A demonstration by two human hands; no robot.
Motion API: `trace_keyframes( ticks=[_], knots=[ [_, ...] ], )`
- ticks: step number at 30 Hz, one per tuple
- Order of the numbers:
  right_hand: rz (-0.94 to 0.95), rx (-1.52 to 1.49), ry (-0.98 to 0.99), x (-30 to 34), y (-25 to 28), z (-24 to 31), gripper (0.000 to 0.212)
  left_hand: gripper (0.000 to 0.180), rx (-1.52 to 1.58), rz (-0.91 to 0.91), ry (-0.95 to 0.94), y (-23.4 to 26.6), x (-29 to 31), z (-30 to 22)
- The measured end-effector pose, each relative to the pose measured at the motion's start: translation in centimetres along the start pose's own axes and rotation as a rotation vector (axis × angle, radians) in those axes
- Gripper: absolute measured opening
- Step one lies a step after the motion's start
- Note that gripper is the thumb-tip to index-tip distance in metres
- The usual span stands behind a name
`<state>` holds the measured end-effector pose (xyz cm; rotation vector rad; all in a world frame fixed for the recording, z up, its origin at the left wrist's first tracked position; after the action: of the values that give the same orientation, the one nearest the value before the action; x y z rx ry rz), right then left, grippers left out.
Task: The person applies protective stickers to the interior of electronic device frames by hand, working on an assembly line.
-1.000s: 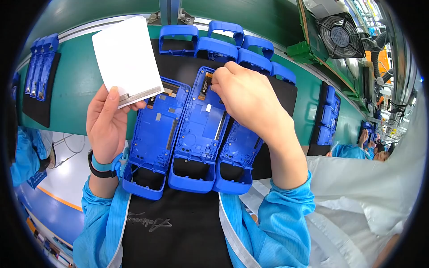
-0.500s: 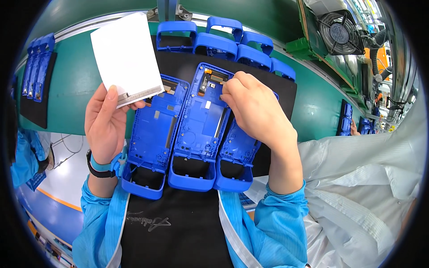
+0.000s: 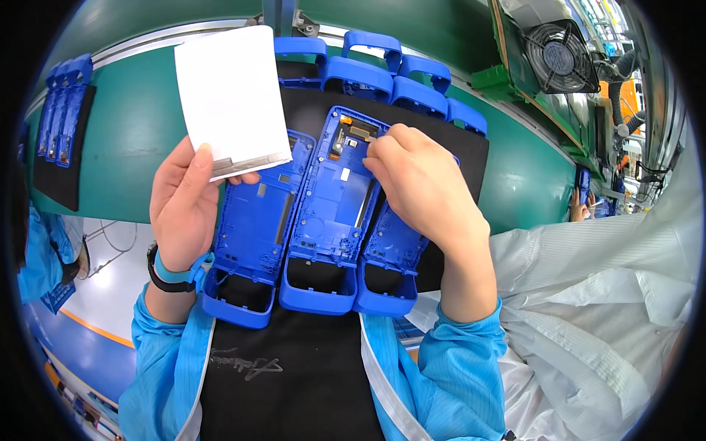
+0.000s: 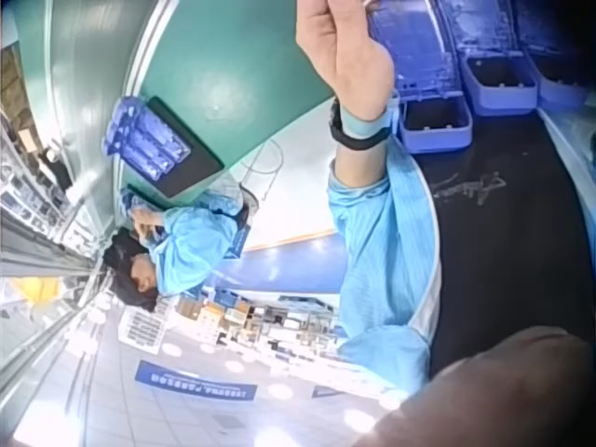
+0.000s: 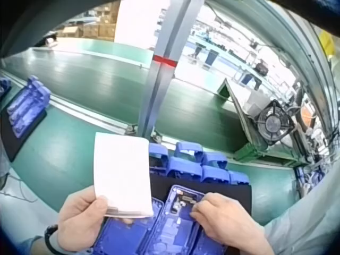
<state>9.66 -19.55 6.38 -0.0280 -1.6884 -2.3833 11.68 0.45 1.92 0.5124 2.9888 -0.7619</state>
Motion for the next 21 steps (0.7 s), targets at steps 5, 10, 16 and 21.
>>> trace_keyframes(
  ticks=[5,10,16,21],
  knots=[
    [-0.224,-0.234,0.091,0.1,4.4,4.4,0.011,0.036,0.017,0.086,0.062,-1.4,-0.1,0.1],
    [-0.256,-0.328,0.345,-0.9,3.5,9.3,0.019,0.033,-0.051,0.1,0.016,-2.7,-0.3,-0.4],
    [-0.142,-0.31,0.402,-1.8,2.0,9.9,0.018,0.029,-0.163,0.133,0.0,-2.1,-0.2,-0.5],
    [-0.115,-0.233,0.448,-2.1,1.4,10.4,0.017,0.028,-0.167,0.123,-0.023,-1.8,-0.3,-0.8]
  ],
)
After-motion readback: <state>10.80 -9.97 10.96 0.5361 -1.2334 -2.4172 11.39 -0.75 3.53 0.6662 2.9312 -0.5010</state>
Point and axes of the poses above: each hand's wrist, its own x-axis away from the middle knuckle, its own y-axis out of the back of the hand, z = x × y, the point moved 9 cm from there along -x, towards the middle knuckle, and after that the axes turned 10 degrees about -y, right-handed, at the moved point
